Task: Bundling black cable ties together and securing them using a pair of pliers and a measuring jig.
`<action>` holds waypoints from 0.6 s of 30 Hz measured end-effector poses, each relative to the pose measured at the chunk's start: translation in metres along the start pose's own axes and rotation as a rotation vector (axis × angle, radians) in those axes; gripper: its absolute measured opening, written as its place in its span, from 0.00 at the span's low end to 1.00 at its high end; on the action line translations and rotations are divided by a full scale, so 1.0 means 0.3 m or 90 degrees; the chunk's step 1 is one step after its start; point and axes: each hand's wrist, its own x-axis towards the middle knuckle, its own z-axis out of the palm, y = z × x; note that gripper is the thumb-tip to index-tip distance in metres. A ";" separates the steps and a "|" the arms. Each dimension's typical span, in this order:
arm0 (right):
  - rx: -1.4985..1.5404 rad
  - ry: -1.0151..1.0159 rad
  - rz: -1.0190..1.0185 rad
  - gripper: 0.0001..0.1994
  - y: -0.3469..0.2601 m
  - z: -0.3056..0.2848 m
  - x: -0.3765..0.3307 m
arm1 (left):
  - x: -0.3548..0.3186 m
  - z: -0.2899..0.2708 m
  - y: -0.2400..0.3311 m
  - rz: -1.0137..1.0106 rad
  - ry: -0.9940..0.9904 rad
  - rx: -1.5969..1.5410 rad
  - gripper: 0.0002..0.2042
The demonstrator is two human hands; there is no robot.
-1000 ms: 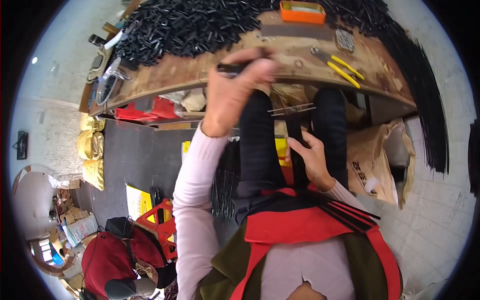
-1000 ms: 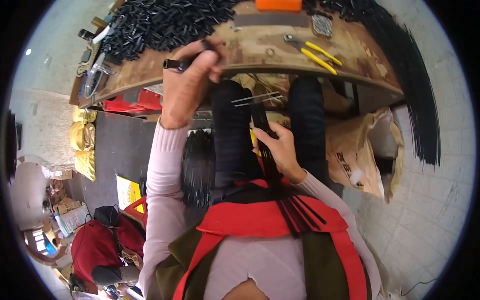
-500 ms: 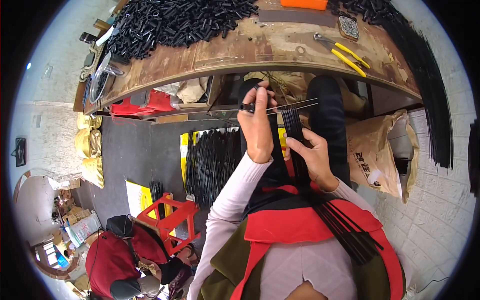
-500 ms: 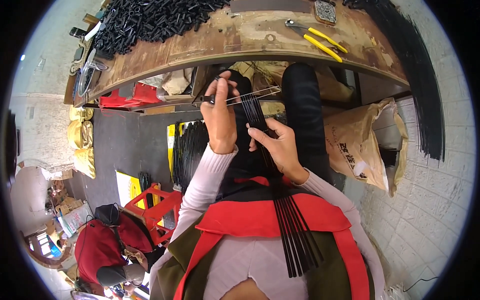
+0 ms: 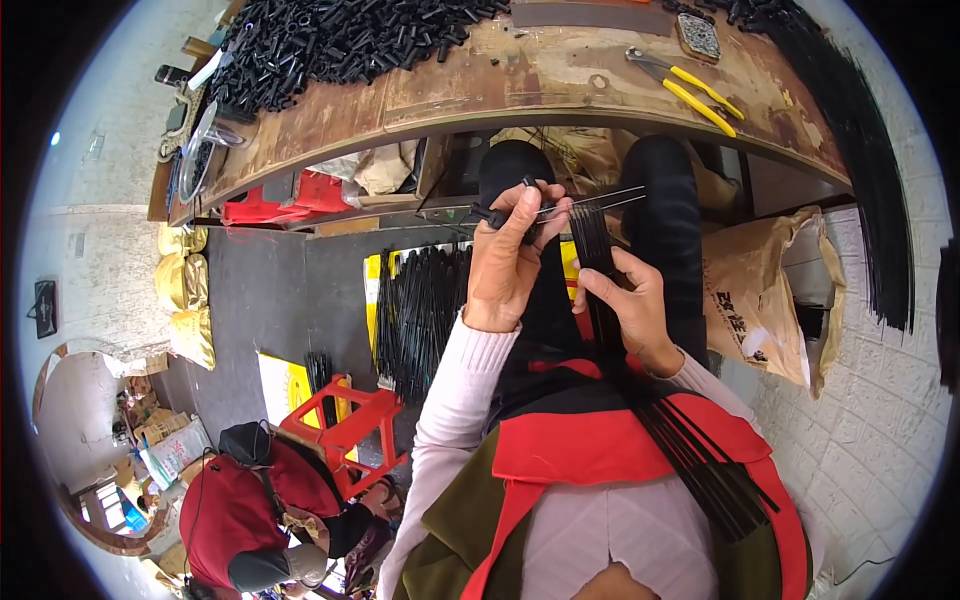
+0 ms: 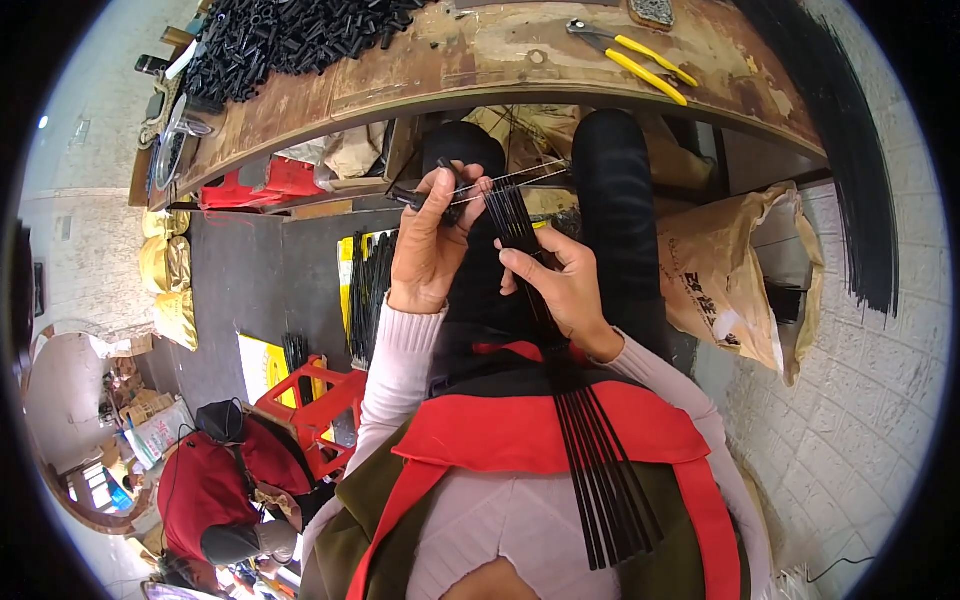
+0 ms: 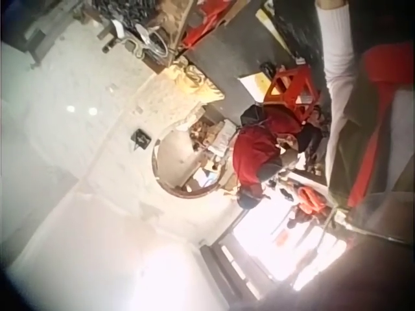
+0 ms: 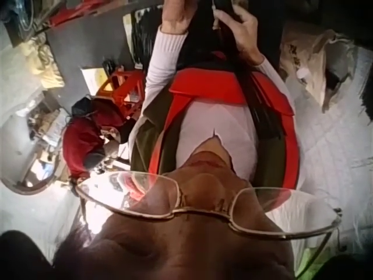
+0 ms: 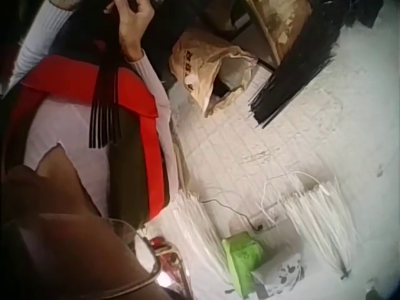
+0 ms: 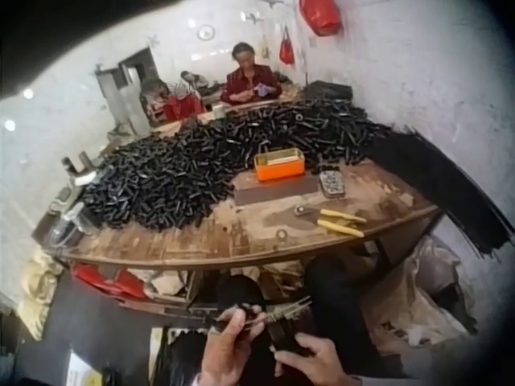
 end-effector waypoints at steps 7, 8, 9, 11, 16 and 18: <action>0.011 0.002 -0.022 0.09 0.009 -0.003 -0.013 | -0.009 0.006 -0.011 -0.012 0.009 0.044 0.10; 0.011 0.003 -0.021 0.09 0.009 -0.005 -0.011 | -0.011 0.012 -0.011 -0.013 0.005 0.056 0.11; 0.010 0.000 -0.023 0.09 0.010 -0.007 -0.009 | -0.013 0.011 -0.015 -0.012 0.006 0.056 0.11; 0.010 -0.004 -0.023 0.09 0.011 -0.006 -0.008 | -0.014 0.009 -0.025 0.012 0.020 0.079 0.14; 0.010 0.002 -0.032 0.09 0.019 -0.007 -0.003 | -0.018 0.021 -0.022 0.041 0.000 0.056 0.19; 0.012 0.003 -0.036 0.09 0.019 -0.005 -0.003 | -0.015 0.016 -0.023 0.041 0.000 0.042 0.20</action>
